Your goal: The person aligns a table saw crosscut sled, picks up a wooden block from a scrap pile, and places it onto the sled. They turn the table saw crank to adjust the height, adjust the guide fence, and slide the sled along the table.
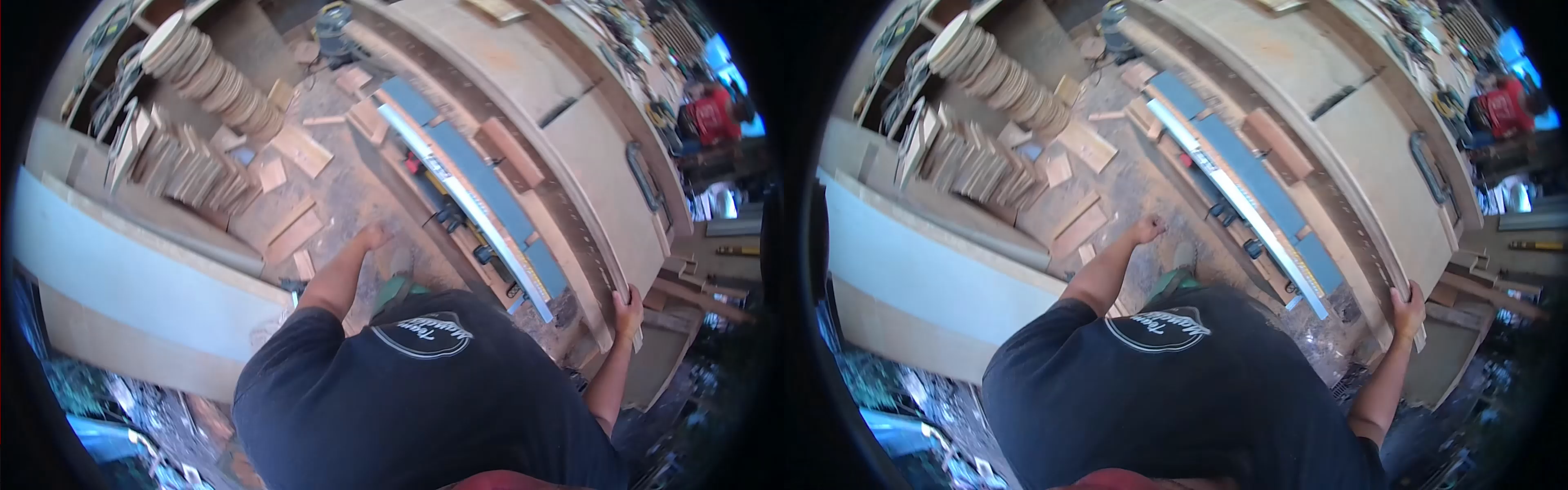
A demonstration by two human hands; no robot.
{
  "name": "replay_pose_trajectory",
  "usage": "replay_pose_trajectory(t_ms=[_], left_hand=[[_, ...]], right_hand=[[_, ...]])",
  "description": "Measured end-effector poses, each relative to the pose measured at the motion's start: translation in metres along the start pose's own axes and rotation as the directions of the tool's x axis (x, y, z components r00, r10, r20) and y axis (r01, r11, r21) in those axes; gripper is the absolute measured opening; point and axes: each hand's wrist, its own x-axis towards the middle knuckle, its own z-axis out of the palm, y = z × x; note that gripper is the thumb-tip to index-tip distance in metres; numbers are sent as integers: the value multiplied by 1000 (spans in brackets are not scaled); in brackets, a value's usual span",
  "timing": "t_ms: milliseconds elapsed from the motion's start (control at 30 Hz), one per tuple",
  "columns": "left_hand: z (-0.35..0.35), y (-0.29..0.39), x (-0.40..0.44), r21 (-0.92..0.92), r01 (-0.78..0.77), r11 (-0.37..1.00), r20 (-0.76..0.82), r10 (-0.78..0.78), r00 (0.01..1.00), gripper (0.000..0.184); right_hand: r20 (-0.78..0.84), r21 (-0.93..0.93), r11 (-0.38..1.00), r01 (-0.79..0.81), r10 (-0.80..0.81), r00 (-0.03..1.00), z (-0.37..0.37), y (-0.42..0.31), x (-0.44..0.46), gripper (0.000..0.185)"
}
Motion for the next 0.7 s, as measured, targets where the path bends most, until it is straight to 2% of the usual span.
replay_pose_trajectory(t_ms=[67, 200, 300, 333, 367, 400, 467, 500, 567, 600, 667, 700], left_hand=[[-19, 7, -24, 12, 28, 1000, -32, -28, 999, 48], [-12, -24, -62, -39, 160, 986, -137, -164, 977, 35], [-1, -49, -99, -5, 124, 992, -103, -123, 987, 35], [-1, -46, -116, 0, 151, 989, -253, -146, 956, 35], [-5, -47, -124, 7, 176, 984, -398, -159, 904, 35], [-3, -58, -124, 3, 183, 983, -400, -166, 901, 35], [2, -83, -121, -54, 384, 922, -611, -334, 717, 34], [-11, -85, -117, -60, 387, 920, -608, -341, 717, 34], [-50, -74, -95, 52, 341, 939, -331, -306, 893, 36], [-57, -80, -75, 45, 342, 939, -335, -309, 890, 36], [-54, -100, -33, 20, 244, 970, -499, -201, 843, 34], [-60, -106, -12, -96, 193, 977, -435, -215, 874, 33]], right_hand=[[55, -18, 995, -97, 98, 994, -4, -3, 1, 50], [75, 0, 997, -75, 75, 994, 2, 12, 7, 47], [102, 54, 997, -62, 56, 993, 5, 23, 11, 45], [105, 57, 997, -46, 40, 994, 5, 22, 11, 45], [105, 95, 991, -96, 86, 991, 7, 18, 11, 44], [112, 127, 981, -150, 136, 984, 6, 12, 7, 44], [114, 158, 974, -163, 146, 983, 7, 9, 6, 44], [102, 199, 963, -180, 162, 982, 8, 6, 8, 44], [97, 152, 972, -177, 164, 982, 8, 6, 11, 46], [92, 109, 978, -175, 166, 982, 12, 7, 16, 48], [72, 49, 986, -161, 157, 985, 30, 43, 25, 52], [46, -4, 989, -151, 151, 987, 39, 41, 37, 56]])
